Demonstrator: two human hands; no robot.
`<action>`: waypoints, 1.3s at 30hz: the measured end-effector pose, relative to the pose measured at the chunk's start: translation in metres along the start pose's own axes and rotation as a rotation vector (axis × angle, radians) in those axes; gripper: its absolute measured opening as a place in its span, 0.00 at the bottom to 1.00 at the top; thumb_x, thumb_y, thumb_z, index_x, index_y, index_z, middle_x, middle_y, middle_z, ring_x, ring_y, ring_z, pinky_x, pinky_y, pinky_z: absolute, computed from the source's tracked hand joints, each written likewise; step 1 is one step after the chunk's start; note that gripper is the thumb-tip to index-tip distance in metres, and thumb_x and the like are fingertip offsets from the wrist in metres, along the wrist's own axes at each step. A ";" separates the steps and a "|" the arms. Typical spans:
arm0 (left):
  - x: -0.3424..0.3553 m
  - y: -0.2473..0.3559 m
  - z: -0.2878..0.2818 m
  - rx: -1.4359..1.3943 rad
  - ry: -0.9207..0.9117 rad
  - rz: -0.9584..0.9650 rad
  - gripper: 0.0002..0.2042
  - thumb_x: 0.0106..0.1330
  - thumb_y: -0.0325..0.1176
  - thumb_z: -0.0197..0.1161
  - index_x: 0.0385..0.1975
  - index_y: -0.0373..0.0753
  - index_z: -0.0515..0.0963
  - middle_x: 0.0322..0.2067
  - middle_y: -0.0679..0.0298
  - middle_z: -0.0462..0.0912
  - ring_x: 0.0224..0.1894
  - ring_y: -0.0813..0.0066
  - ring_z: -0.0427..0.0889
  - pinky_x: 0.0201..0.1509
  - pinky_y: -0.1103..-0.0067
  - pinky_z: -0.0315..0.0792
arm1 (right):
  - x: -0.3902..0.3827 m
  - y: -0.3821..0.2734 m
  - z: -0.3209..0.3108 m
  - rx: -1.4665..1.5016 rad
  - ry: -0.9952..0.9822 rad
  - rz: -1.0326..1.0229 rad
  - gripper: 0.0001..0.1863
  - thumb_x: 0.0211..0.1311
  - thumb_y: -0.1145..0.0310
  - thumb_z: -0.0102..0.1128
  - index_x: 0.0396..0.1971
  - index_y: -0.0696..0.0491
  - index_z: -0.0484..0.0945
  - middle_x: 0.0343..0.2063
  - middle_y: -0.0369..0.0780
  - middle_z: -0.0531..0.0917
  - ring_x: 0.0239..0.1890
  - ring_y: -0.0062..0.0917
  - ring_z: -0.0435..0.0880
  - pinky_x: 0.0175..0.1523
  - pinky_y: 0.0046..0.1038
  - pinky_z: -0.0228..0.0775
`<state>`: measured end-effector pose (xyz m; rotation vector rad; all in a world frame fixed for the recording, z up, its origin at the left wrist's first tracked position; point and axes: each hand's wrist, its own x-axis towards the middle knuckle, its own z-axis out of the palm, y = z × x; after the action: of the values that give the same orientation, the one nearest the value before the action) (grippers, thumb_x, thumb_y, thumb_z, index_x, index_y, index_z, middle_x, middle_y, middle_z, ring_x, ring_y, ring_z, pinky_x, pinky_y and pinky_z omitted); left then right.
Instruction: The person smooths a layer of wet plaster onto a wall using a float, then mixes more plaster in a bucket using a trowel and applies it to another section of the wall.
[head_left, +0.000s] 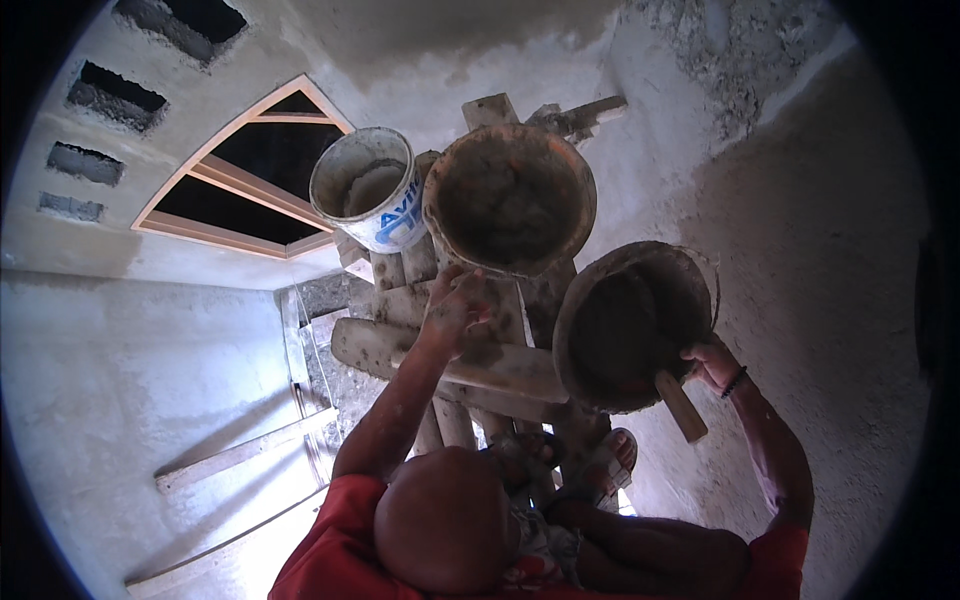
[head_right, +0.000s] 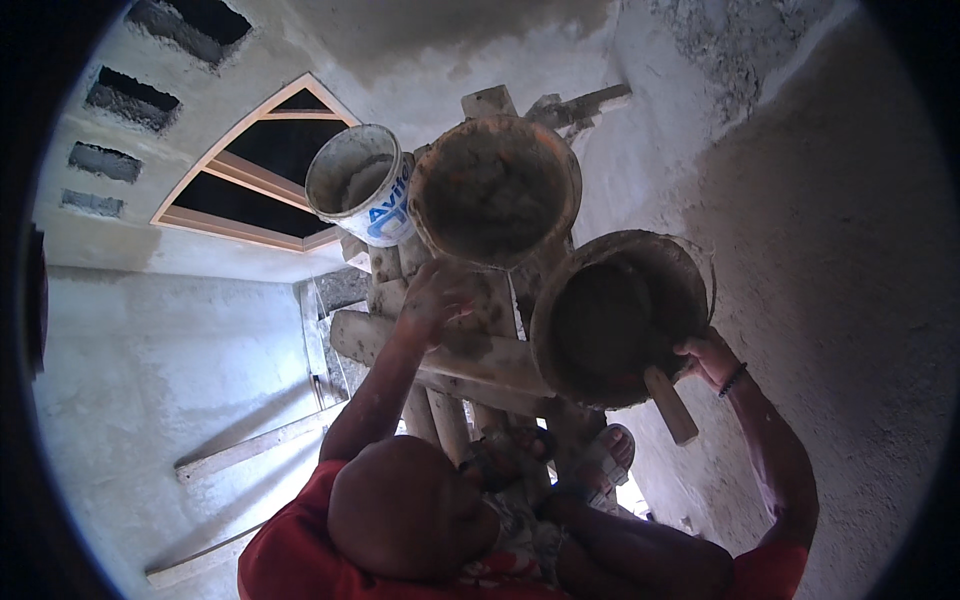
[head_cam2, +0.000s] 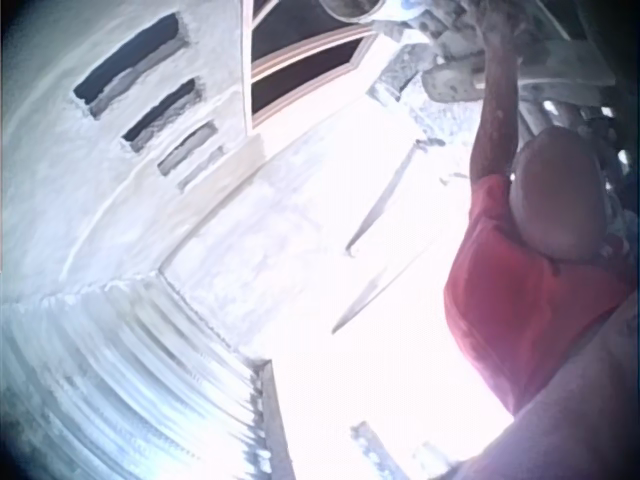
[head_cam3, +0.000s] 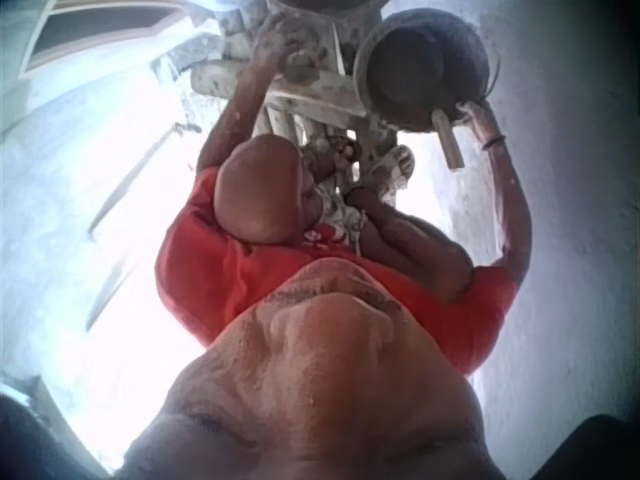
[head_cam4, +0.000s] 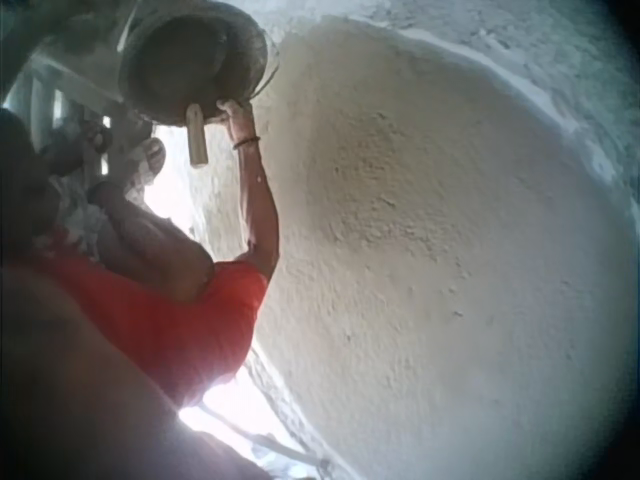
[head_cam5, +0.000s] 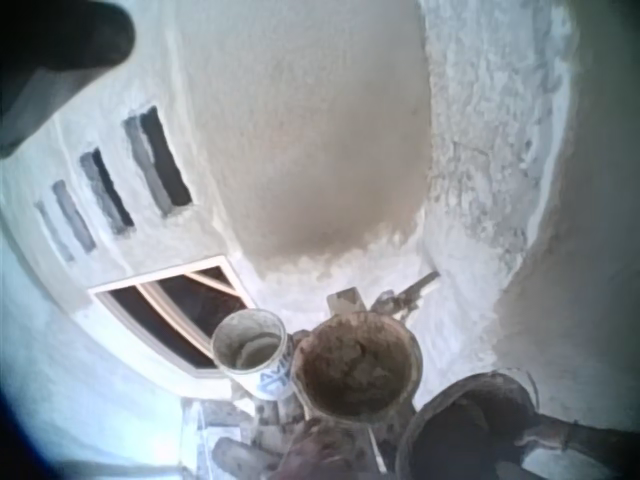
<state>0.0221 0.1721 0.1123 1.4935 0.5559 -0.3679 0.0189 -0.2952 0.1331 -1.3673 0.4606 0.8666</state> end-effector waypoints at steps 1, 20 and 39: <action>-0.002 -0.002 0.003 -0.032 -0.071 0.014 0.26 0.63 0.28 0.59 0.62 0.38 0.63 0.49 0.58 0.75 0.47 0.64 0.78 0.49 0.70 0.77 | -0.003 0.002 0.001 0.006 0.033 -0.012 0.26 0.51 0.73 0.59 0.53 0.61 0.69 0.42 0.43 0.80 0.44 0.36 0.83 0.44 0.51 0.81; -0.009 0.066 0.140 0.545 -0.207 0.545 0.17 0.58 0.36 0.63 0.41 0.32 0.70 0.33 0.45 0.78 0.38 0.47 0.78 0.45 0.63 0.70 | 0.007 0.000 -0.013 -0.218 0.008 0.065 0.26 0.56 0.67 0.64 0.51 0.64 0.69 0.43 0.47 0.78 0.44 0.35 0.83 0.37 0.43 0.86; -0.013 0.052 0.139 0.591 -0.095 0.657 0.14 0.52 0.25 0.57 0.39 0.31 0.67 0.29 0.41 0.75 0.36 0.39 0.77 0.42 0.59 0.69 | -0.060 0.098 0.129 -1.210 -0.293 -0.459 0.16 0.63 0.66 0.50 0.49 0.52 0.76 0.46 0.42 0.79 0.48 0.34 0.79 0.52 0.36 0.72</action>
<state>0.0566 0.0355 0.1610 2.1084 -0.1604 -0.0781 -0.1175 -0.1898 0.1372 -2.2434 -0.7308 0.9517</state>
